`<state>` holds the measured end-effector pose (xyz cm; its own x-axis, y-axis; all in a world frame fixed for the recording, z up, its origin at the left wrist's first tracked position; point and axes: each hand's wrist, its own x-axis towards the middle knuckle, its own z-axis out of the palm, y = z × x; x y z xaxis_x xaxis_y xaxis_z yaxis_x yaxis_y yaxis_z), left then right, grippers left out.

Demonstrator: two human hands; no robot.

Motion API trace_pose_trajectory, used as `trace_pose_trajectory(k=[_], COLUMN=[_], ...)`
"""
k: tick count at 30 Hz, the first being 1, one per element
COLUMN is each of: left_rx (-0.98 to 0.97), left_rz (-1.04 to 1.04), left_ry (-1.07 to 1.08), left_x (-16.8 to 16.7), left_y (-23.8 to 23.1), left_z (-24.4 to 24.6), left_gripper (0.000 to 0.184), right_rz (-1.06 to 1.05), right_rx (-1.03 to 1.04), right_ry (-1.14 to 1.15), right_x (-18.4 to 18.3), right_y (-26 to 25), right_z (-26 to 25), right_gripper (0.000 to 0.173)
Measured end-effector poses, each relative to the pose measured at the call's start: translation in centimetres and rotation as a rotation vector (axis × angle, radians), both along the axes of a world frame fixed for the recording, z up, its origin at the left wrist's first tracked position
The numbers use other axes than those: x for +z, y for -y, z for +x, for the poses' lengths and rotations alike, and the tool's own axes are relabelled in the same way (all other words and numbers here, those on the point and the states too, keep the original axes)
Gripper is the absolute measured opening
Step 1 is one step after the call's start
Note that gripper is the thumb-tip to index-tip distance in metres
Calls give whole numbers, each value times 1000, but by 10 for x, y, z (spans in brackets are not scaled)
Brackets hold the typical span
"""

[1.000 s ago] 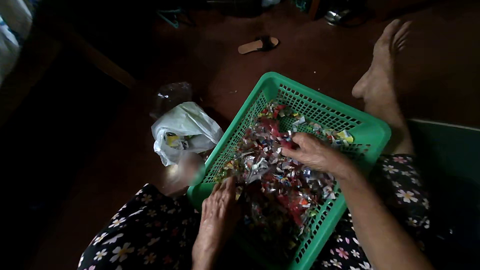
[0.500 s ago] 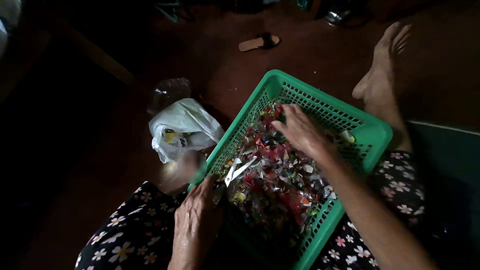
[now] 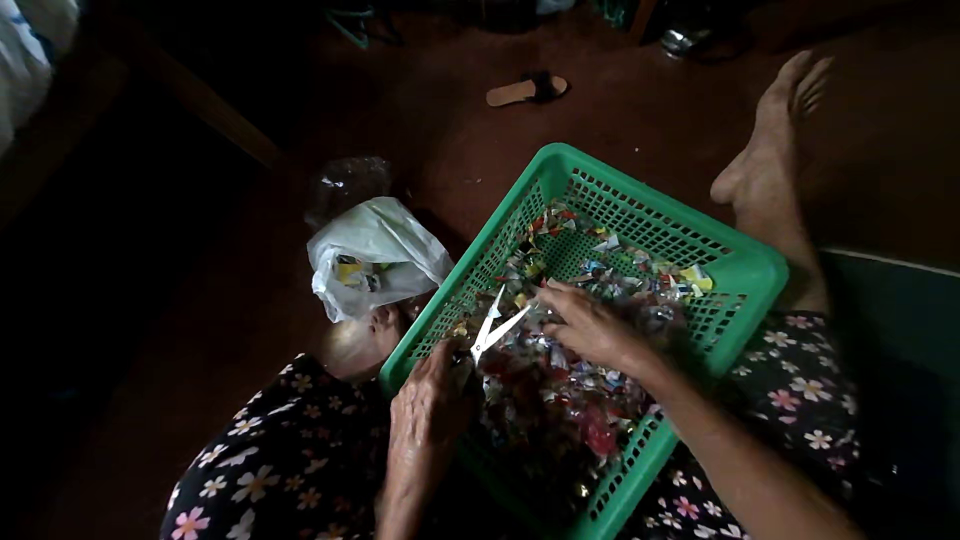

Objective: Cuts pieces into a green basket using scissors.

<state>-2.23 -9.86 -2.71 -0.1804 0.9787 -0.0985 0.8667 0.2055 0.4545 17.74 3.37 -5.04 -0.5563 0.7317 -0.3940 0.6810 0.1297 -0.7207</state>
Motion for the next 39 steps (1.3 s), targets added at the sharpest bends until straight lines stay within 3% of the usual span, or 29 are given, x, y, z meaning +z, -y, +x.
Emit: trace_pose_trajectory(k=[4,7,10,13,17,21,23,26,33,36,39], left_rx=[-54,-88,-105,-106,-87,-99,-141,-184,-147,-137,-136], left_rz=[-55,-44,28,131,200,154,-2,-123,138,150,13], left_ry=[89,83,21,-81,-134,-58,-25,-21,-81,-49,-33], left_x=[-9,-14,-19,-28,-37,-37,-27,-25,-44,-45,-36], left_y=[-6,-12,-18,-18,-14,-11,-13,-21,-19,-16,-17], left_z=[12,21,28,30,32,30,28,30,38,39,38], left_gripper=[52,56,48,34,18,18,29,45,21,19,24], right_rz=[-100,-119,-98,-140,-108,-34,-28,6,-48,-71,-65], right_rx=[-108,-90,-64,-100,-123,-107,-72,-8,-40,-61,-49], right_ry=[-189,-196,-153,-110,-21,-6,2,-14,44,110,118], right_x=[7,6,7,10,13,13,13,8,9,12,15], right_y=[-5,-4,-2,-2,-3,-3,-4,-3,-1,-2,0], right_z=[12,9,4,3,3,4,5,3,1,0,-1], right_gripper=[25,25,27,17,22,26,31,19,26,32,34])
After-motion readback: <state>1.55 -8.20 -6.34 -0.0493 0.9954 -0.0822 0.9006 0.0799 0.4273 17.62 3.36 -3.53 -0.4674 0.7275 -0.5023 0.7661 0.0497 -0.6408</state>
